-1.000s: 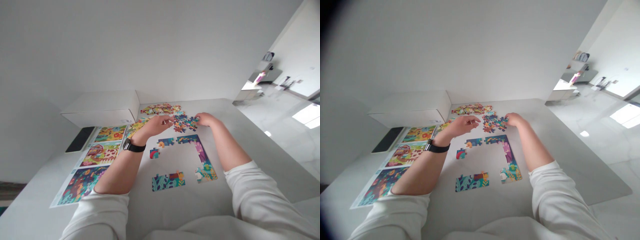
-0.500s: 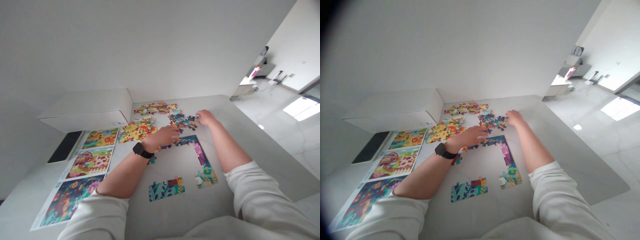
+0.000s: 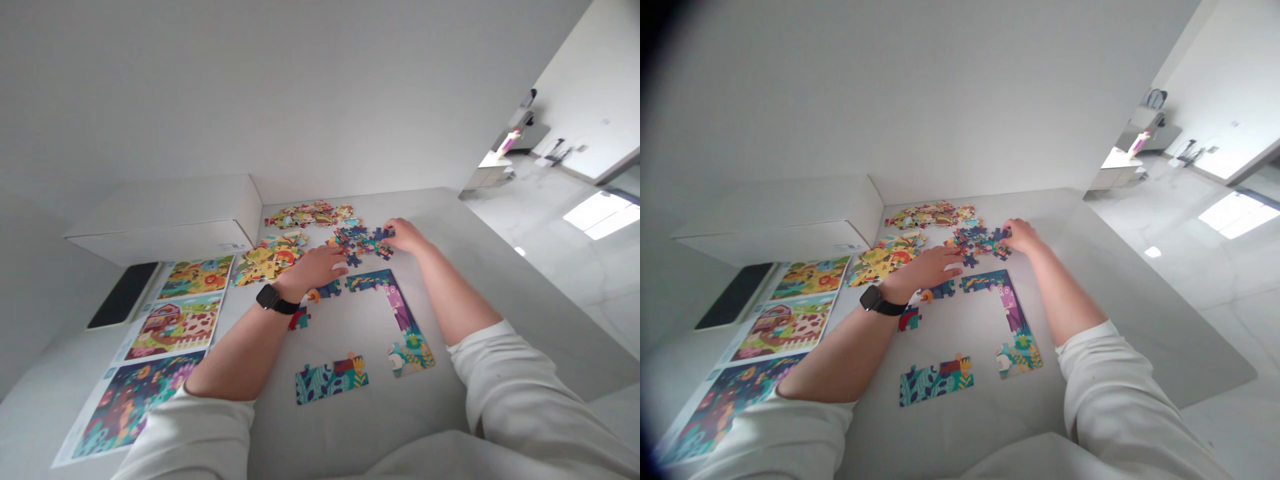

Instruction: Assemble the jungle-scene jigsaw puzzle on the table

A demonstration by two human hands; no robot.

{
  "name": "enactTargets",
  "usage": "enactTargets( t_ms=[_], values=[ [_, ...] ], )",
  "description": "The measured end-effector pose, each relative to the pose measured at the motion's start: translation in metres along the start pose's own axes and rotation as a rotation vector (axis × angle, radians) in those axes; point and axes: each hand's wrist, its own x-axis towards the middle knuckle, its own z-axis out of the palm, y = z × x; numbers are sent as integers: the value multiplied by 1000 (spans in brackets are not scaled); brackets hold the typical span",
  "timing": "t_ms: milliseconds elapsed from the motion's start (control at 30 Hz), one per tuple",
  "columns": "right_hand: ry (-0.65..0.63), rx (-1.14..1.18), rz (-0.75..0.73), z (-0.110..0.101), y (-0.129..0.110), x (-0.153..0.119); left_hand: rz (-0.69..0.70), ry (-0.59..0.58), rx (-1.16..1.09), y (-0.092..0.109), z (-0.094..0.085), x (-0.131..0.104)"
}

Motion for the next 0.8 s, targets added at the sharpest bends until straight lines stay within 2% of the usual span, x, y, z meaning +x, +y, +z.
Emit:
enactTargets(
  t_ms=[200,300,400,533,667,800],
  values=[
    [56,124,6,-1,-9,-6,-30,8,-5,-4,4,-1],
    [93,224,9,-5,-12,-8,-13,18,-39,-3,-2,-2],
    [119,396,15,-13,-15,-11,6,70,-86,3,-21,-6],
    [146,697,-28,-31,-31,-26,-36,221,-124,19,-57,-21],
    [106,930,-94,-51,-58,-55,-127,335,-175,36,-91,-52],
    [39,1023,-175,-66,-86,-86,-227,431,-306,55,-114,-86]
  ],
)
